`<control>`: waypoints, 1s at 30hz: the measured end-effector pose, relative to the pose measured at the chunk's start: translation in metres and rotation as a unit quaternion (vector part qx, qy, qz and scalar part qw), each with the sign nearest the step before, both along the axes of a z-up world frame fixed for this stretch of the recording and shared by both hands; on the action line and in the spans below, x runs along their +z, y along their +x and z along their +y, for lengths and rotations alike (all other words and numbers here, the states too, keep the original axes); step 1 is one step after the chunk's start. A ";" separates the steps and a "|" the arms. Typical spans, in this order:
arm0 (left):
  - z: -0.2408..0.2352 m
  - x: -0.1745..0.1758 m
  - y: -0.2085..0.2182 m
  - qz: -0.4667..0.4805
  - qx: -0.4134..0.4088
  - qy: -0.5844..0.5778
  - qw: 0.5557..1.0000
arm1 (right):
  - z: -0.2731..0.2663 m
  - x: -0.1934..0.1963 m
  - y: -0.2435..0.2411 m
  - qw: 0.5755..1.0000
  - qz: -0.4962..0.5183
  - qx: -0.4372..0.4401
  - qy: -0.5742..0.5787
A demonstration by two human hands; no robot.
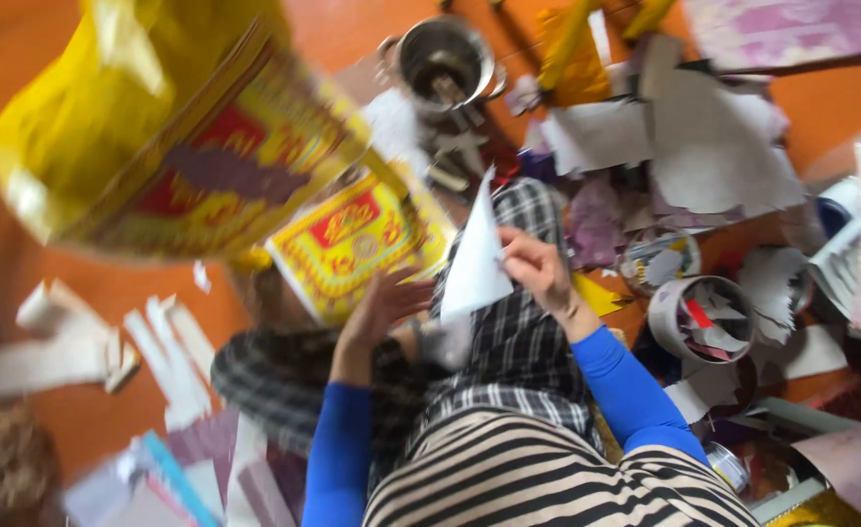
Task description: Assembling and decorating ceremonial paper horses using paper strips, decorative cutouts, and adhesive.
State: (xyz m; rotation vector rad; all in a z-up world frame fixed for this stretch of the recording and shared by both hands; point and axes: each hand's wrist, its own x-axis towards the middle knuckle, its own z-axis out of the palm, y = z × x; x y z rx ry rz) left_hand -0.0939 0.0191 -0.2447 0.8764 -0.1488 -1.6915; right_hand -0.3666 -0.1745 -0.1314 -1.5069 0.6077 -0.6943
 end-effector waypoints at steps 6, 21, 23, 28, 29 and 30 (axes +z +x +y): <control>0.009 0.029 -0.040 -0.007 -0.029 -0.100 0.995 | 0.060 -0.003 0.027 0.972 -0.020 0.168 0.161; 0.051 0.031 -0.084 0.097 -0.004 -0.125 0.987 | 0.084 -0.004 0.033 0.986 -0.069 0.089 0.126; 0.051 0.019 -0.078 0.049 0.171 -0.069 0.982 | 0.085 -0.003 0.030 0.989 -0.050 0.108 0.092; 0.056 0.054 -0.047 -0.047 0.243 -0.049 0.968 | 0.080 0.031 0.044 0.993 -0.014 0.092 -0.078; 0.057 0.067 -0.043 -0.072 0.253 -0.047 0.964 | 0.079 0.037 0.046 0.988 -0.001 0.075 -0.134; 0.059 0.072 -0.041 -0.072 0.252 -0.045 0.964 | 0.078 0.032 0.045 0.988 -0.001 0.075 -0.132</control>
